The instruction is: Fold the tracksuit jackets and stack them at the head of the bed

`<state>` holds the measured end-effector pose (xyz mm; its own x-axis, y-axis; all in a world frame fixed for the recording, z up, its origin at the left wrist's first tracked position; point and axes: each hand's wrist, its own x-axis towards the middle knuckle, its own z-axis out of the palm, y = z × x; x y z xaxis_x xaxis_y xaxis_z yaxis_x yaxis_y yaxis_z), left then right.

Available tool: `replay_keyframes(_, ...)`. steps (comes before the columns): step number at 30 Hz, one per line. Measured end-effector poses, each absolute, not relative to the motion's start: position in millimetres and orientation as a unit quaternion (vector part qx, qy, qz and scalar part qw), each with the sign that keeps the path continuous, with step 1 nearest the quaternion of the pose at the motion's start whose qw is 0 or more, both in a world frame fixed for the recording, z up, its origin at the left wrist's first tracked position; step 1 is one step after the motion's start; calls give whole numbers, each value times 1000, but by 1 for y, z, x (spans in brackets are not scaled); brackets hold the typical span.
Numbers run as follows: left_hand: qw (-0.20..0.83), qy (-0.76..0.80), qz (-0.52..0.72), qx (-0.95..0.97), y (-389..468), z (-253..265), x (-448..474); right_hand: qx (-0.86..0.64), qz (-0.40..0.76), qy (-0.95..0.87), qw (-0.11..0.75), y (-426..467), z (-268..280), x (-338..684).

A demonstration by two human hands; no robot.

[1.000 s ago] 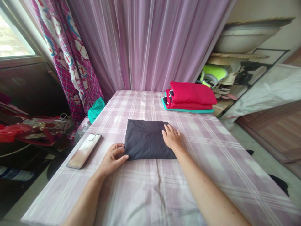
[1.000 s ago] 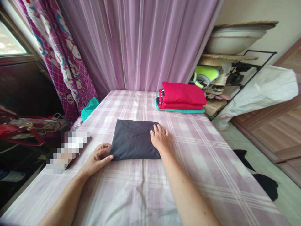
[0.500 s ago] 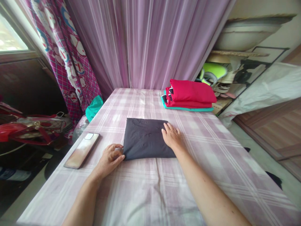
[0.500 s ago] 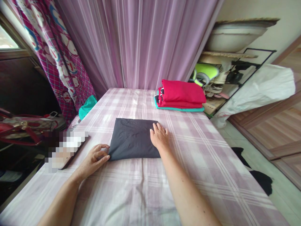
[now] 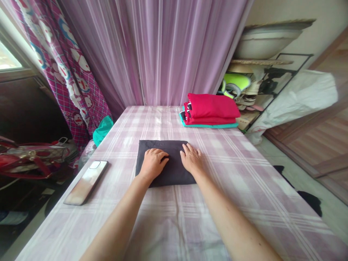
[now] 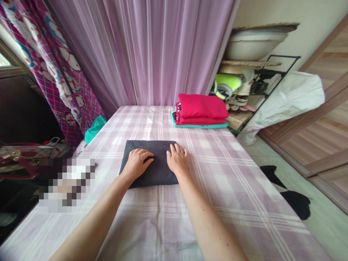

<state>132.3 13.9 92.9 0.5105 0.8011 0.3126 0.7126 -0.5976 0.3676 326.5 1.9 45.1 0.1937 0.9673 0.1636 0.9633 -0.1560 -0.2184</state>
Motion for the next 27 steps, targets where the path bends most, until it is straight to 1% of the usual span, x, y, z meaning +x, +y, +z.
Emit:
replay_keyframes(4, 104, 465, 213, 853, 26, 75, 128, -758, 13, -636, 145, 2, 45, 327)
replay_keyframes(7, 106, 471, 190, 855, 28, 75, 126, -756, 13, -637, 149, 3, 43, 327)
replay_keyframes(12, 81, 514, 140, 843, 30, 78, 142, -756, 15, -636, 155, 4, 41, 328)
replay_keyframes(15, 97, 511, 170, 837, 42, 80, 129, -756, 19, -635, 158, 3, 43, 327)
replay_keyframes(17, 102, 554, 211, 799, 57, 87, 99, -756, 22, -635, 160, 3, 45, 327)
replay_keyframes(20, 42, 706, 225, 670, 77, 109, 37, -754, 26, -635, 165, 2, 48, 326)
replay_keyframes(22, -45, 776, 232, 585, 80, 124, 9, -754, 25, -634, 168, 2, 49, 325)
replay_keyframes(24, -116, 784, 245, 559, 71, 133, 11, -755, 24, -634, 167, 1, 49, 325)
replay_keyframes(25, -136, 766, 248, 577, 62, 133, 24, -755, 24, -634, 166, 1, 49, 325)
replay_keyframes(27, -122, 704, 231, 660, 39, 124, 68, -755, 23, -635, 163, 1, 48, 325)
